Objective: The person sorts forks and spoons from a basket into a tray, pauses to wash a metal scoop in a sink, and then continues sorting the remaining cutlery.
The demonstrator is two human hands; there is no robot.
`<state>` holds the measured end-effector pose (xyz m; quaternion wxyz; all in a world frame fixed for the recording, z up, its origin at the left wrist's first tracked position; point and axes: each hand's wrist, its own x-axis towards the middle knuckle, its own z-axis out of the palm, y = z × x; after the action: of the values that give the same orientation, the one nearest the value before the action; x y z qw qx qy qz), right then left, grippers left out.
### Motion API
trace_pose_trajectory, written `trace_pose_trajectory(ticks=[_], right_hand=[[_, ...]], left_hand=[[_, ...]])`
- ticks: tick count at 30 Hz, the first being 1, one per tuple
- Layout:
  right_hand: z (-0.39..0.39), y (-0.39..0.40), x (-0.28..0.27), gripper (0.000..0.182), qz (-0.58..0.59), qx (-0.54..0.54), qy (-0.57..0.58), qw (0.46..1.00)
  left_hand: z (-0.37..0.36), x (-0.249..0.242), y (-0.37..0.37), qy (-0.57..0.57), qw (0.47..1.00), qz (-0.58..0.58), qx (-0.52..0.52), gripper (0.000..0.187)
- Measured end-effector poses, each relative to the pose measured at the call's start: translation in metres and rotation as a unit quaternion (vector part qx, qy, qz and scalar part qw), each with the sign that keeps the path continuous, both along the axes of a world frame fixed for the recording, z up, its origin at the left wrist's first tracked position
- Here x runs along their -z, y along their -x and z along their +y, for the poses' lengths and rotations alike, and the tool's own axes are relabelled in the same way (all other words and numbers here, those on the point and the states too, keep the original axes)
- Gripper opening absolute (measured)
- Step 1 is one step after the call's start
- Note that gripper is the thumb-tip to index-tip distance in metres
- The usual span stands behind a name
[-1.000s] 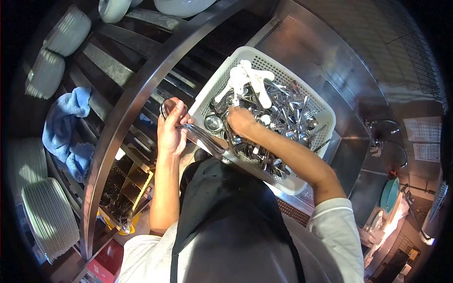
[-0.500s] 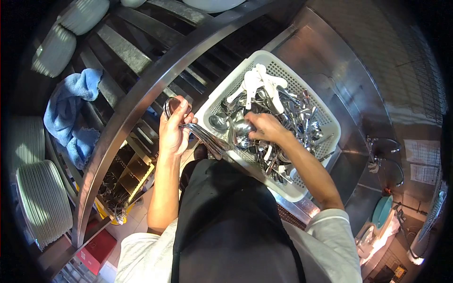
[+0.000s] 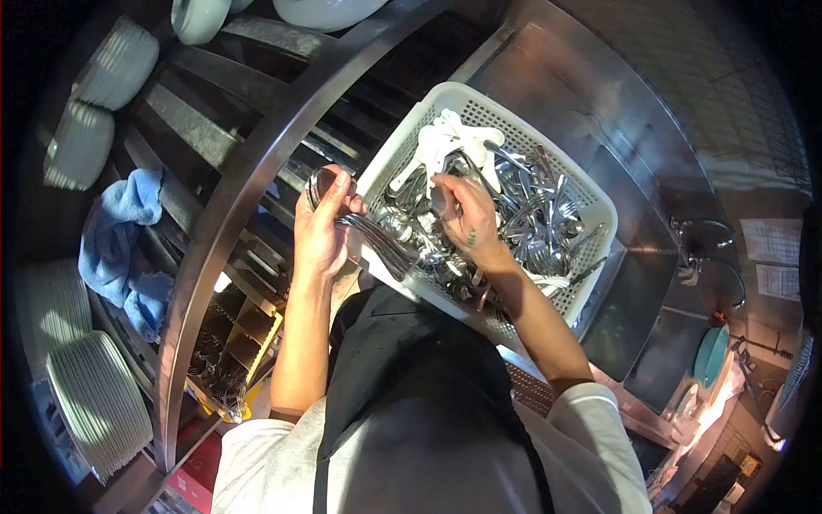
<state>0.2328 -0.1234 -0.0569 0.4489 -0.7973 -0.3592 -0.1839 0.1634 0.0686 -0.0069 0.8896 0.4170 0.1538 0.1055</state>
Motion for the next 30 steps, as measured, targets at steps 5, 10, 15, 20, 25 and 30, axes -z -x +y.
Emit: trace_pose_trajectory(ticks=[5,10,15,20,25,30], right_hand=[[0.000,-0.009,-0.046,0.021,0.201,-0.005,-0.059,0.978],[-0.018,-0.015,-0.049,0.020,0.325,-0.095,-0.104,0.935],[-0.027,-0.017,-0.061,0.024,0.391,-0.051,-0.262,0.881],[-0.037,-0.021,-0.072,0.029,0.383,-0.017,-0.214,0.899],[-0.048,-0.021,-0.080,0.054,0.235,0.109,0.039,0.965],[-0.053,-0.020,-0.081,0.054,0.220,0.104,0.108,0.964]], left_hand=[[-0.010,-0.002,-0.011,-0.016,1.000,-0.002,0.025,0.018],[-0.017,-0.006,-0.017,-0.010,0.999,0.003,0.046,0.018],[-0.025,-0.008,-0.023,0.006,0.998,0.009,0.060,0.017],[-0.032,-0.010,-0.028,0.003,0.997,0.009,0.076,0.016],[-0.037,-0.013,-0.029,-0.005,0.995,0.008,0.100,0.017],[-0.033,0.002,-0.030,-0.014,0.989,-0.031,0.142,0.027]])
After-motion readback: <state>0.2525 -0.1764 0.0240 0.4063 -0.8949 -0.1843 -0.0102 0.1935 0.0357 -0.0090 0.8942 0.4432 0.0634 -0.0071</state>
